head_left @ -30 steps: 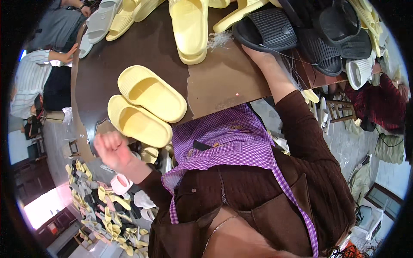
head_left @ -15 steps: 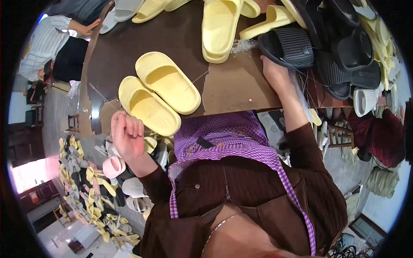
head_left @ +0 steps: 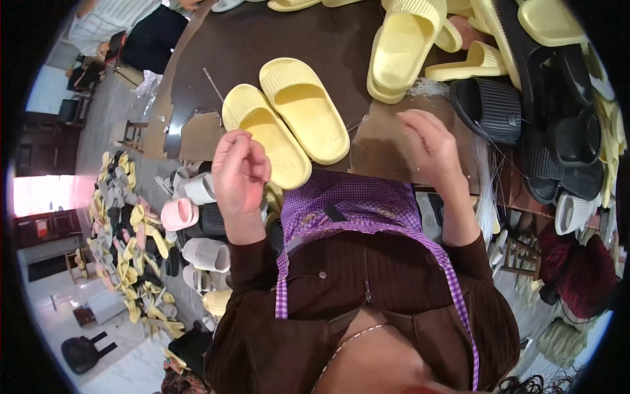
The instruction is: The person selects slippers, pairs them together, and secures each pair using plastic ties by hand.
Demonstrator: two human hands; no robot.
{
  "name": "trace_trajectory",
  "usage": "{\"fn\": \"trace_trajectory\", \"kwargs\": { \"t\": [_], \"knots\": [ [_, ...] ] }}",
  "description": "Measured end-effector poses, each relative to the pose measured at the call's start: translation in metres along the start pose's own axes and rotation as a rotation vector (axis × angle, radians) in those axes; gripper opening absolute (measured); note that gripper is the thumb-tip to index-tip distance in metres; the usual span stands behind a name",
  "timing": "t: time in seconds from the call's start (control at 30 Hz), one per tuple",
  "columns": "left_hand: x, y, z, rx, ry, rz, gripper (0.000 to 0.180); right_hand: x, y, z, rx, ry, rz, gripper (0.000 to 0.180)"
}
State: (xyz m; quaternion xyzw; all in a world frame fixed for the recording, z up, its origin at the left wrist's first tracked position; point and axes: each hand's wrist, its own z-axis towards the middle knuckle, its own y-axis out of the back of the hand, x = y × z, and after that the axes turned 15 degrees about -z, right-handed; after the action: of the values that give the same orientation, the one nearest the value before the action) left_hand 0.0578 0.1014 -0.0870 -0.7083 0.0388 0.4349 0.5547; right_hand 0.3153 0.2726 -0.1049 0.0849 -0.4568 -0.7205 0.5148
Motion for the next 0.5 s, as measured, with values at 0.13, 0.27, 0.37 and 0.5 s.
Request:
{"fn": "trace_trajectory", "kwargs": {
  "t": [0.13,0.27,0.37,0.5],
  "knots": [
    [0.009,0.002,-0.008,-0.202,0.025,-0.038,0.011,0.043,-0.012,0.027,0.22,0.004,0.245,0.019],
    [0.011,0.006,-0.018,-0.204,0.081,-0.025,0.012,0.075,-0.024,0.038,0.273,0.154,0.379,0.018],
    [0.016,0.001,-0.022,-0.198,0.169,0.011,0.013,0.092,-0.033,0.059,0.271,0.227,0.354,0.014],
    [0.021,-0.01,-0.027,-0.119,0.223,0.064,0.012,0.109,-0.053,0.073,0.273,0.109,0.535,0.012]
  ]
}}
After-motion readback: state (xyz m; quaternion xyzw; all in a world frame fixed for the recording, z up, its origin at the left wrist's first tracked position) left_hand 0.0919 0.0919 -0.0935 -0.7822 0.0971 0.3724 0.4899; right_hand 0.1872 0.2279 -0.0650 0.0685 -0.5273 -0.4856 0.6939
